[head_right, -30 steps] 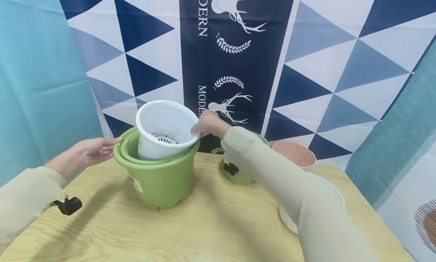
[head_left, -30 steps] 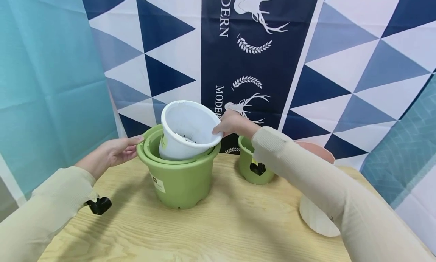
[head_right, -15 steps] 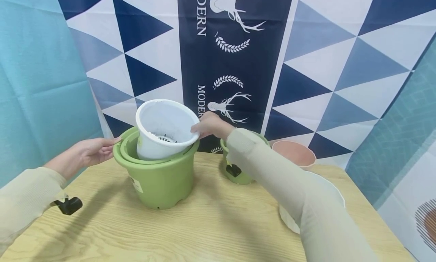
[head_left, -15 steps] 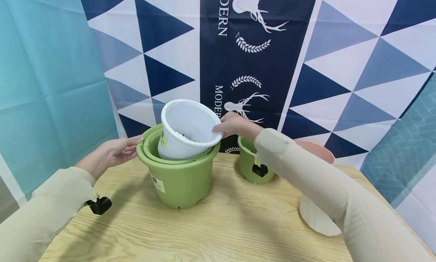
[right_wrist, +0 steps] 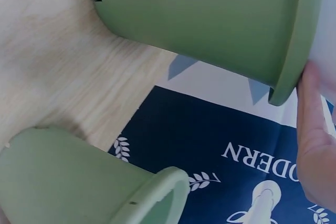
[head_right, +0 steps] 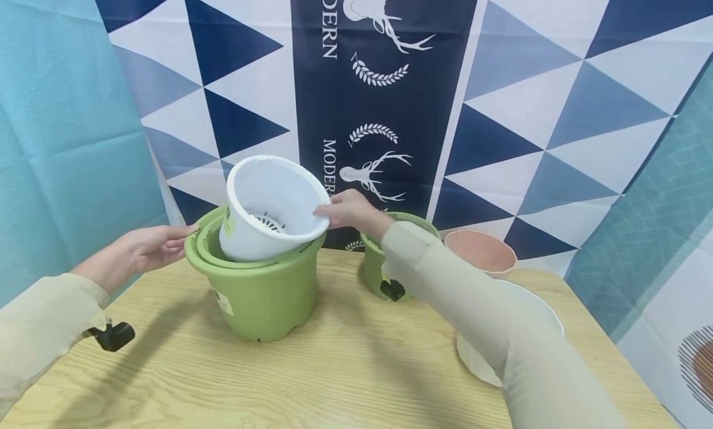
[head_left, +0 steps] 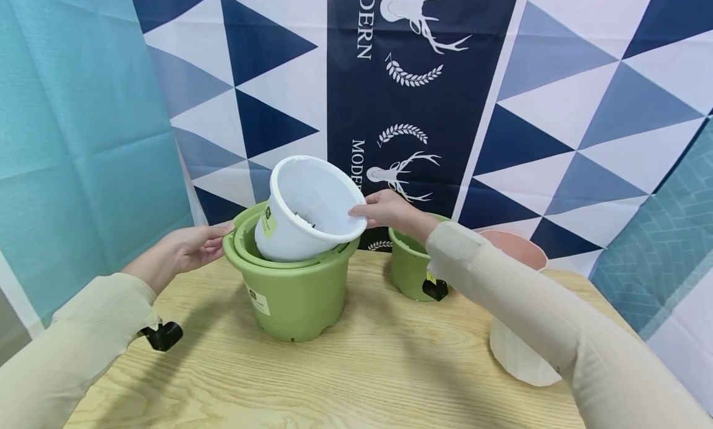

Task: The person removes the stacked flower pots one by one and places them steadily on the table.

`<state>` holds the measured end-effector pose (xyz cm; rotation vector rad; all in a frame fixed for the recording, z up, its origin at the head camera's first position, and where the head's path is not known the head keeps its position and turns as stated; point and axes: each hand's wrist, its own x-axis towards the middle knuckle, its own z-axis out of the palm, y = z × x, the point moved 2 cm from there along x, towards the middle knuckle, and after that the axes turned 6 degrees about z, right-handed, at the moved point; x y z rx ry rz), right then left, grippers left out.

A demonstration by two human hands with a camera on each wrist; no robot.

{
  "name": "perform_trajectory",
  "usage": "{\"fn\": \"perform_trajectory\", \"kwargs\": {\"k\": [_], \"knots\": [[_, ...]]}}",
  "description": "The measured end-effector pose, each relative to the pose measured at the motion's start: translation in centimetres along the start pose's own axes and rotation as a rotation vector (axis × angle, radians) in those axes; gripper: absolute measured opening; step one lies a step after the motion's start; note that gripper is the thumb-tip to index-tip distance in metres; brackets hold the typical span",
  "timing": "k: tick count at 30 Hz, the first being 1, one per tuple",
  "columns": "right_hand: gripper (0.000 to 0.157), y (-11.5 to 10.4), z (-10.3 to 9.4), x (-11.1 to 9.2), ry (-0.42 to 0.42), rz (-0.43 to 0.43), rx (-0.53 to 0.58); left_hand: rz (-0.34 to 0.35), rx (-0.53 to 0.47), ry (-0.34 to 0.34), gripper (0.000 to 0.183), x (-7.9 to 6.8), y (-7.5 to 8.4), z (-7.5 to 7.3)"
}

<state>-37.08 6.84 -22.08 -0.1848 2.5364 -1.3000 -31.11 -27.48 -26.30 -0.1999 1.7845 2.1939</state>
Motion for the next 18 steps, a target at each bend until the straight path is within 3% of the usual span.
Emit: {"fn": "perform_trajectory", "kwargs": {"k": [9,18], "knots": [[0.038,1.3,0.6,-0.6,0.048,-0.077,0.158,0.0,0.0,-0.005,0.02,0.0,0.0,0.0],[0.038,1.9,0.7,-1.1,0.061,-0.111,0.192,0.002,-0.009,-0.016,0.02,-0.1,0.0,0.0]]}}
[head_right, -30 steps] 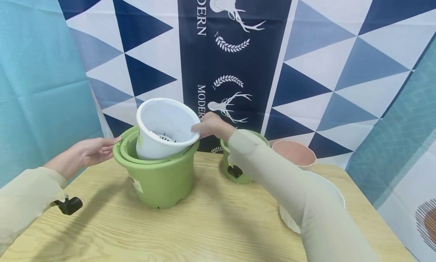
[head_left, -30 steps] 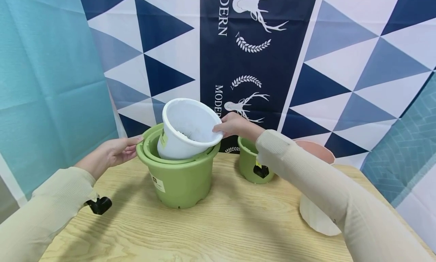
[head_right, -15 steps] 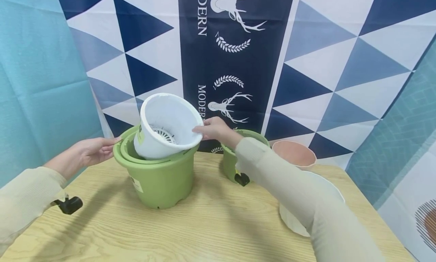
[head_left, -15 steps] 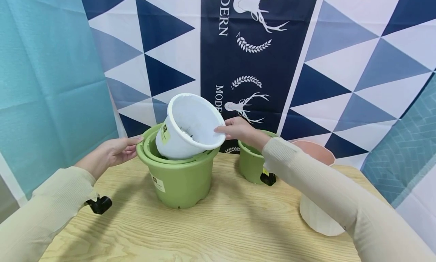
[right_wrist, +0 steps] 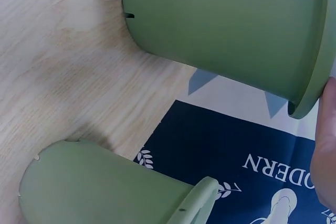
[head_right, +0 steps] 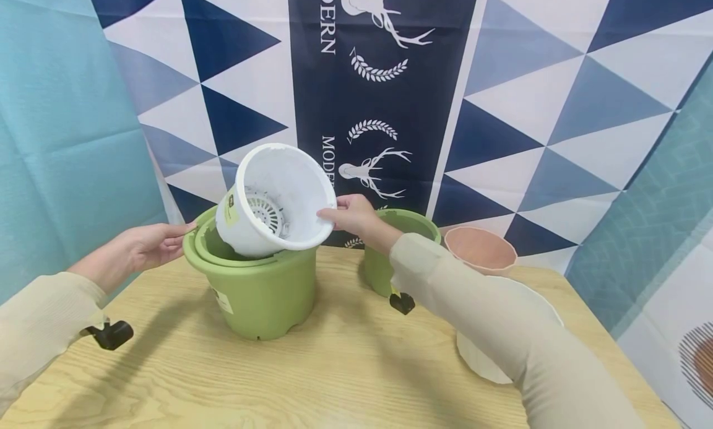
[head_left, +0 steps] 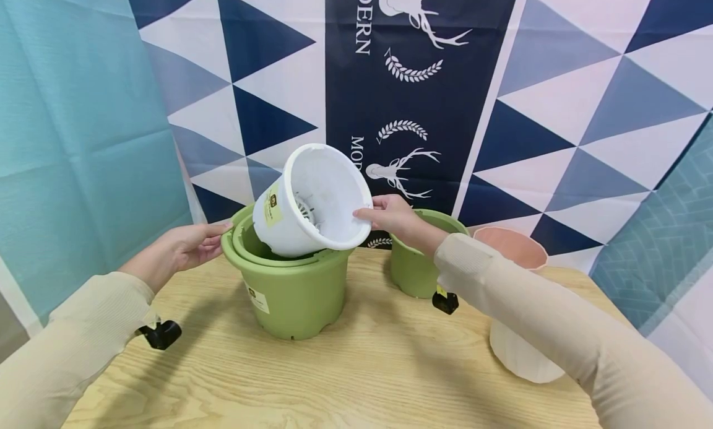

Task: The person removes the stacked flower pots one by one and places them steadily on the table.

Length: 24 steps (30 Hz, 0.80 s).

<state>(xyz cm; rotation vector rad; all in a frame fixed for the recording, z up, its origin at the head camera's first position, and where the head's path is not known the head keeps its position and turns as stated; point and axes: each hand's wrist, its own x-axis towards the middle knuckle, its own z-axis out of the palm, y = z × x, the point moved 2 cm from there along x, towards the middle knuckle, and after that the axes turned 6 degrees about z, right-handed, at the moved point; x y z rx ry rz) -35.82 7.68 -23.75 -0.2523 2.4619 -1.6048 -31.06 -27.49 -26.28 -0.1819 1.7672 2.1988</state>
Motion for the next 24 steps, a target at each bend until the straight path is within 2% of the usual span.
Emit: {"fn": "perform_trajectory", "kwargs": {"k": [5,10,16,21,24], "knots": [[0.037,-0.2,0.2,-0.5,0.001,0.018,0.028,-0.002,-0.007,-0.004,0.017,0.0,0.2,0.0],[0.034,-0.7,0.5,-1.3,0.064,0.07,0.015,-0.012,-0.02,-0.004,0.012,0.0,0.1,-0.1],[0.034,-1.3,0.9,-1.7,0.118,0.149,0.089,-0.005,-0.006,-0.004,0.016,0.2,0.1,-0.1],[0.035,-1.7,0.6,-1.7,0.082,0.188,0.107,-0.013,-0.008,-0.005,0.019,0.4,0.1,-0.3],[0.035,-1.6,0.2,-1.7,0.053,0.206,0.128,-0.014,-0.011,-0.011,0.011,0.6,0.1,-0.4]]}}
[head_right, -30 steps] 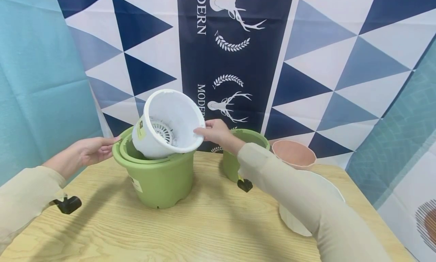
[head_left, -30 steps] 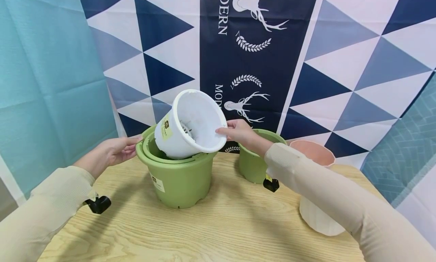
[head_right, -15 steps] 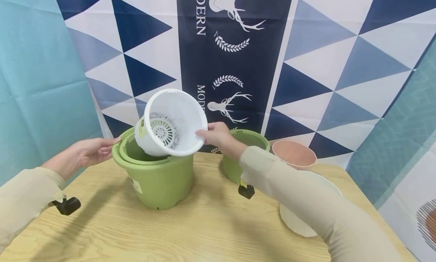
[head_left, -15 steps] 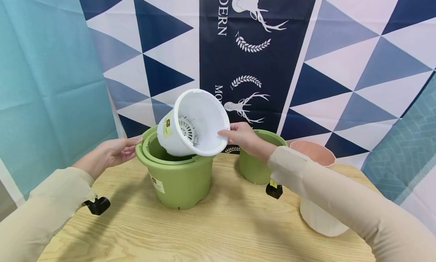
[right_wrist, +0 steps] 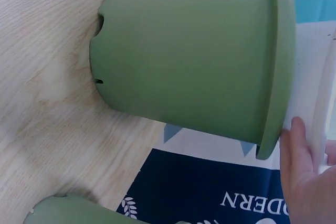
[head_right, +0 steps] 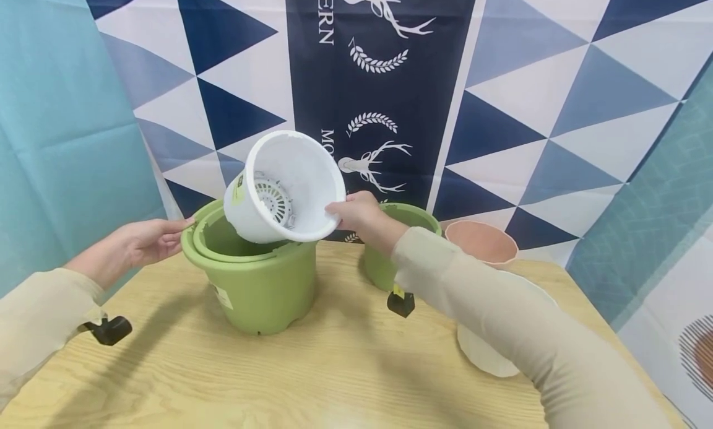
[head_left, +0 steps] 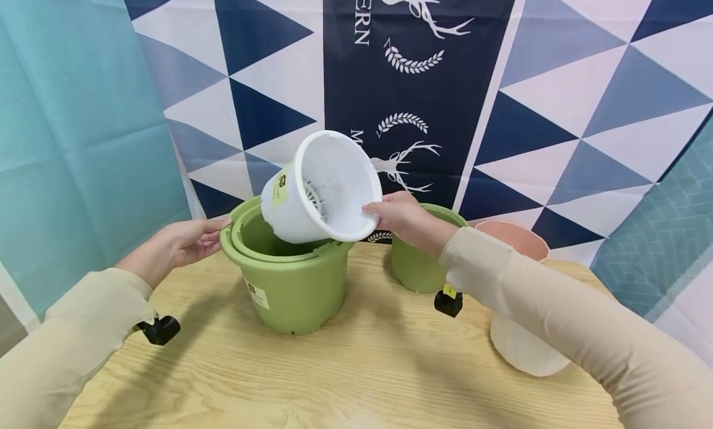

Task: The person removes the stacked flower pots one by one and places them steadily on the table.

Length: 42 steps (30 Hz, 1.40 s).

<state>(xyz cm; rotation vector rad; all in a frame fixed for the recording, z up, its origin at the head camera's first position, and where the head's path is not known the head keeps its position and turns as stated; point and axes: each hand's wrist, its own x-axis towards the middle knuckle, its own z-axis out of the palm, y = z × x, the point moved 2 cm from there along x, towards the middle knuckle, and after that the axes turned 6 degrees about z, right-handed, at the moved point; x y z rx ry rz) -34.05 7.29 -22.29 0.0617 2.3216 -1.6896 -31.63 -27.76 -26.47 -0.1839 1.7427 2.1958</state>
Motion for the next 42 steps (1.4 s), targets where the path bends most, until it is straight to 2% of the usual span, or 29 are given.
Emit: {"fn": "perform_trajectory", "kwargs": {"k": [3,6,10,15,19,24,36,42], "knots": [[0.035,0.1,-0.4,0.0,-0.031,0.005,0.039,0.0,-0.019,-0.006,0.001,-0.1,0.0,-0.1],[0.035,0.3,-0.5,0.0,-0.049,0.005,0.07,-0.005,-0.04,-0.01,0.008,-0.2,0.1,-0.2],[0.036,0.7,-0.8,-0.1,-0.066,0.015,0.1,-0.01,-0.057,-0.008,0.005,-0.1,0.2,-0.2],[0.037,1.2,-1.3,-0.6,-0.118,0.018,0.147,-0.004,-0.064,-0.01,0.011,0.1,0.2,-0.1],[0.027,1.5,-1.8,-1.0,-0.15,0.038,0.182,-0.007,-0.066,-0.015,0.012,0.1,0.1,-0.1],[0.019,1.6,-2.4,-1.6,-0.138,0.066,0.173,-0.007,-0.076,-0.022,0.017,0.0,0.1,-0.1],[0.024,1.9,-3.8,-2.3,-0.114,0.065,0.156,-0.016,-0.098,-0.018,0.021,-0.2,0.1,0.1],[0.036,2.4,-4.6,-2.4,-0.122,0.064,0.136,-0.012,-0.096,-0.017,0.015,-0.4,-0.1,0.0]]}}
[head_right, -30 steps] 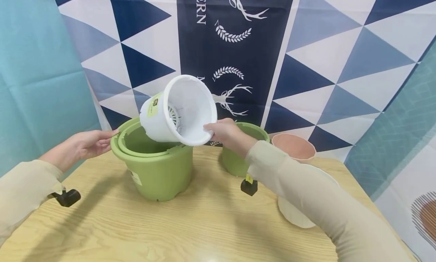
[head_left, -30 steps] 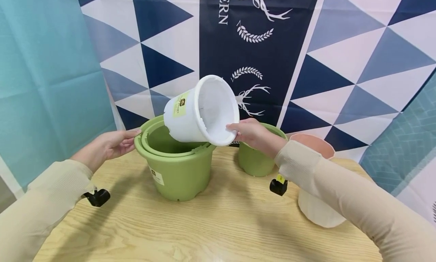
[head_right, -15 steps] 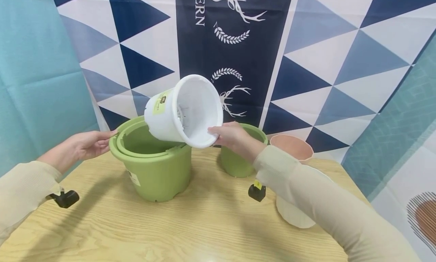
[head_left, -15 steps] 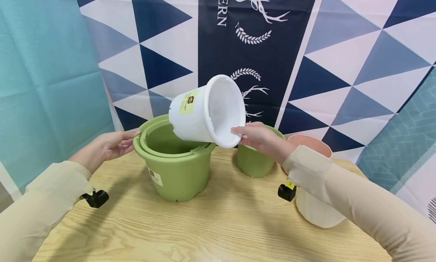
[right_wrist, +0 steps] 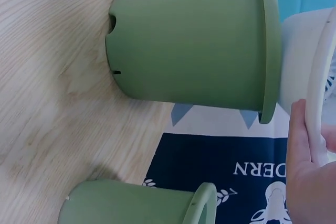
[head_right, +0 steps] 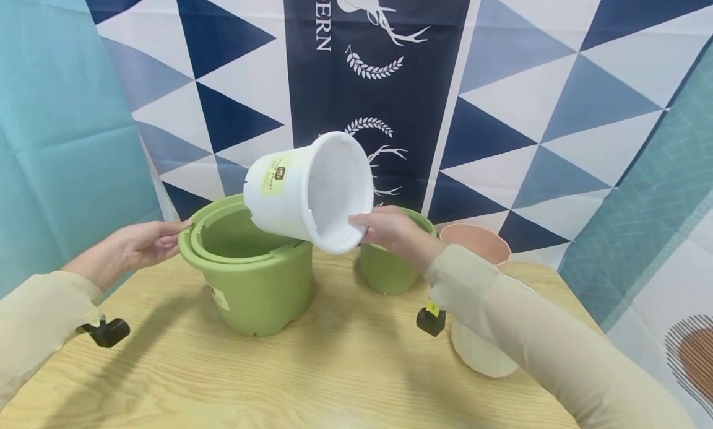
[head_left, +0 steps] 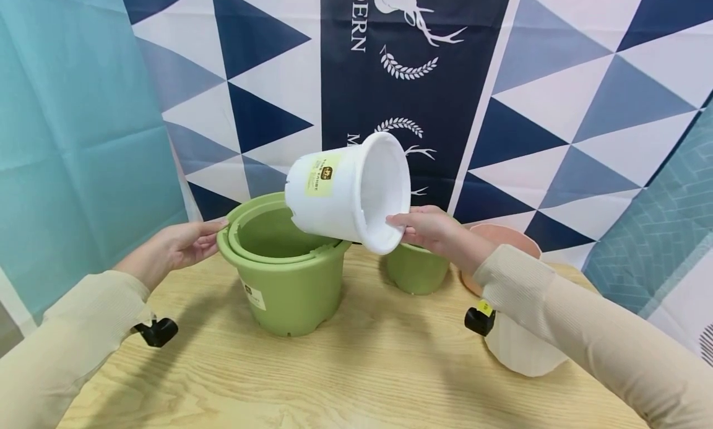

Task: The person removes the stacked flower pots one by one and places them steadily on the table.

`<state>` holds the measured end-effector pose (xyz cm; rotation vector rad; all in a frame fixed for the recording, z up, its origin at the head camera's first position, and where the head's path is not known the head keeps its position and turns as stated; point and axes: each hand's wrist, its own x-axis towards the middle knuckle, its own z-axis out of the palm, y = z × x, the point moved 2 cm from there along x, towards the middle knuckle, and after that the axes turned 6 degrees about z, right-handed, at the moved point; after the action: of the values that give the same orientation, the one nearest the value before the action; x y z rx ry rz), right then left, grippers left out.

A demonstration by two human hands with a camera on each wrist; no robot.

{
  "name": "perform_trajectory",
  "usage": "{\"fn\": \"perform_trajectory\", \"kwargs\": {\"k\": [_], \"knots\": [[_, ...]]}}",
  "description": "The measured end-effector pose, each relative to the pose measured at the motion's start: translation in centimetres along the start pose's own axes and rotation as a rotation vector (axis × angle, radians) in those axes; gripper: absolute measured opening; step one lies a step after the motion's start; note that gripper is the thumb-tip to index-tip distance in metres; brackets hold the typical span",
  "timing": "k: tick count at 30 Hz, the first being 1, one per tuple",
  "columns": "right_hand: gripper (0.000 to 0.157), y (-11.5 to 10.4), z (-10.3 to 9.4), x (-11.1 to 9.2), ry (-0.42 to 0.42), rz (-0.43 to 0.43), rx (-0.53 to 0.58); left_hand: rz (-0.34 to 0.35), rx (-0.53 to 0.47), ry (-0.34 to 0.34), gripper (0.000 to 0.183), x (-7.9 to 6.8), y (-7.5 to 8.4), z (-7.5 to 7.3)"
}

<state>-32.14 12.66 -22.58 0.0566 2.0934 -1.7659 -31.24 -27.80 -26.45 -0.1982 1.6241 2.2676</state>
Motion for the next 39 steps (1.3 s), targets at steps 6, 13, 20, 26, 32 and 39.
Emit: {"fn": "perform_trajectory", "kwargs": {"k": [6,13,20,26,32,39], "knots": [[0.047,0.4,-0.8,-0.3,-0.039,0.014,0.009,0.004,-0.002,-0.006,0.016,0.0,-0.2,0.0],[0.051,0.7,-1.6,-0.8,-0.04,0.028,0.028,0.008,0.008,-0.006,0.021,0.0,-0.3,0.3],[0.052,1.0,-2.4,-1.2,-0.026,0.042,0.027,0.012,0.015,-0.006,0.022,-0.1,-0.4,0.3],[0.055,1.1,-3.3,-1.4,-0.035,0.03,-0.003,0.016,0.023,0.0,0.018,-0.2,-0.3,0.2],[0.049,0.8,-4.2,-1.7,-0.032,0.023,-0.011,0.011,0.027,0.008,0.016,-0.3,-0.2,0.3],[0.037,0.7,-4.8,-2.1,-0.054,0.003,-0.014,0.005,0.02,0.009,0.013,-0.3,-0.3,0.2]]}}
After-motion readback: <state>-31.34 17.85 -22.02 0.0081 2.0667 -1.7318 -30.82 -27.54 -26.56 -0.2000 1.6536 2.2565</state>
